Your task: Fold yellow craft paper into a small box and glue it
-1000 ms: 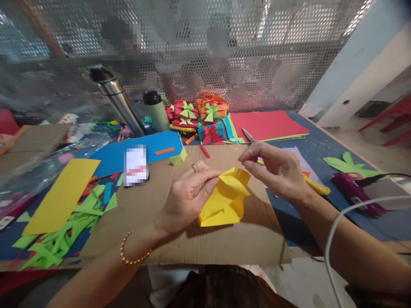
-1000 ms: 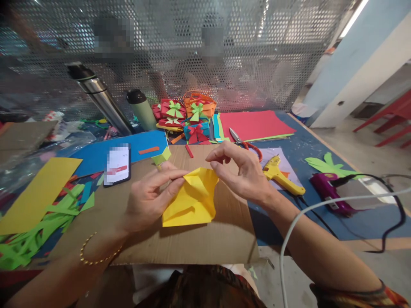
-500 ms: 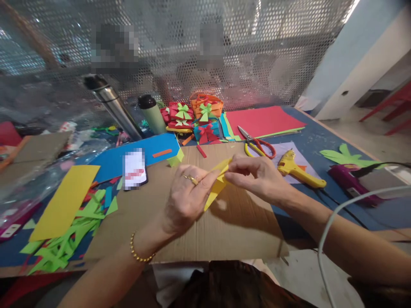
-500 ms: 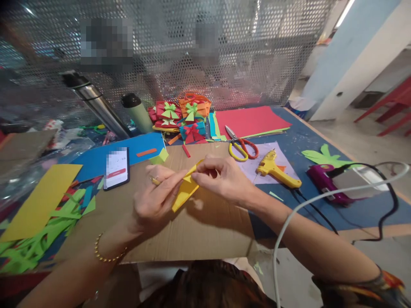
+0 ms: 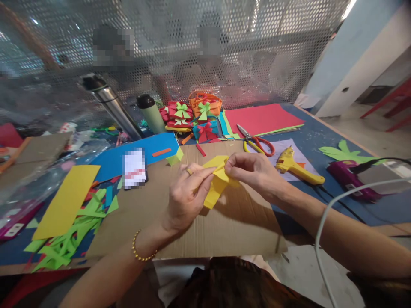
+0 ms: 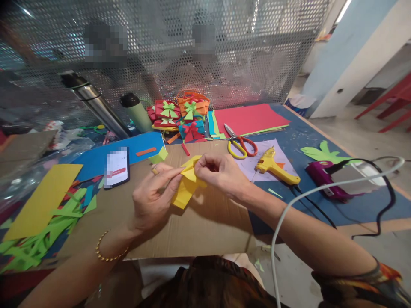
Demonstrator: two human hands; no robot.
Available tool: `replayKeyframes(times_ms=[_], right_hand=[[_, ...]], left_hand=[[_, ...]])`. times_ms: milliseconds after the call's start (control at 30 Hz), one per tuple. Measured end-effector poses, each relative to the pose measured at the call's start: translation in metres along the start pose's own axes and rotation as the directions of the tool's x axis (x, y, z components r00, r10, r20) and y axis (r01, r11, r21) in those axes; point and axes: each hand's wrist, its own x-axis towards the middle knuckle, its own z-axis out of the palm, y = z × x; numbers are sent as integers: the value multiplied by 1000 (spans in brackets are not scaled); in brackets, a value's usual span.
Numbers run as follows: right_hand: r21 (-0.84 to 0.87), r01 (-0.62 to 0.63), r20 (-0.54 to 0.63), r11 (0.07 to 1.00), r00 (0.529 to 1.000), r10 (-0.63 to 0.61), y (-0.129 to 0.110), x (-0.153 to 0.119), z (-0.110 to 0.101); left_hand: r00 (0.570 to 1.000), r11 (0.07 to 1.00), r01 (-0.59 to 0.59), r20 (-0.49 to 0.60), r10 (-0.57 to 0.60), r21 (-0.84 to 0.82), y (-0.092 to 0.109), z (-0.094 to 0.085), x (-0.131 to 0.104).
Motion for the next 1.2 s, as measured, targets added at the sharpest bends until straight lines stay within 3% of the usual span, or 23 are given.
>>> replayKeyframes(times_ms=[167, 267, 333, 500, 700, 967, 1100, 1200], right_hand=[[-69, 111, -65, 991, 991, -116, 2, 1, -3], [-214, 249, -151, 945, 947, -283, 2, -1, -6], [-278, 310, -122, 909, 927, -354, 0, -3, -8], [-334, 224, 11, 916, 972, -234, -4, -6, -8], [59, 6, 48, 998, 999, -9, 3, -3, 2], [142, 19, 27, 990, 999, -23, 2, -6, 3], [152, 1, 24, 988, 1000, -4, 2, -5, 4], [154, 57, -12, 986, 998, -56, 4, -4, 5]], left_hand=[[990, 979, 140, 5, -141, -145, -3, -1, 2], [984, 963, 177, 0, -181, -203, -5, -1, 4], [982, 960, 181, -10, -188, -214, -5, -2, 5], [994, 989, 104, -21, -107, -109, -5, -3, 3], [996, 996, -85, 13, 84, 27, -3, -3, -1], [994, 991, 105, 7, -105, -79, -2, -2, 0], [991, 985, 132, 6, -132, -109, -2, -2, 1], [990, 984, 143, 6, -143, -103, -2, -2, 1]])
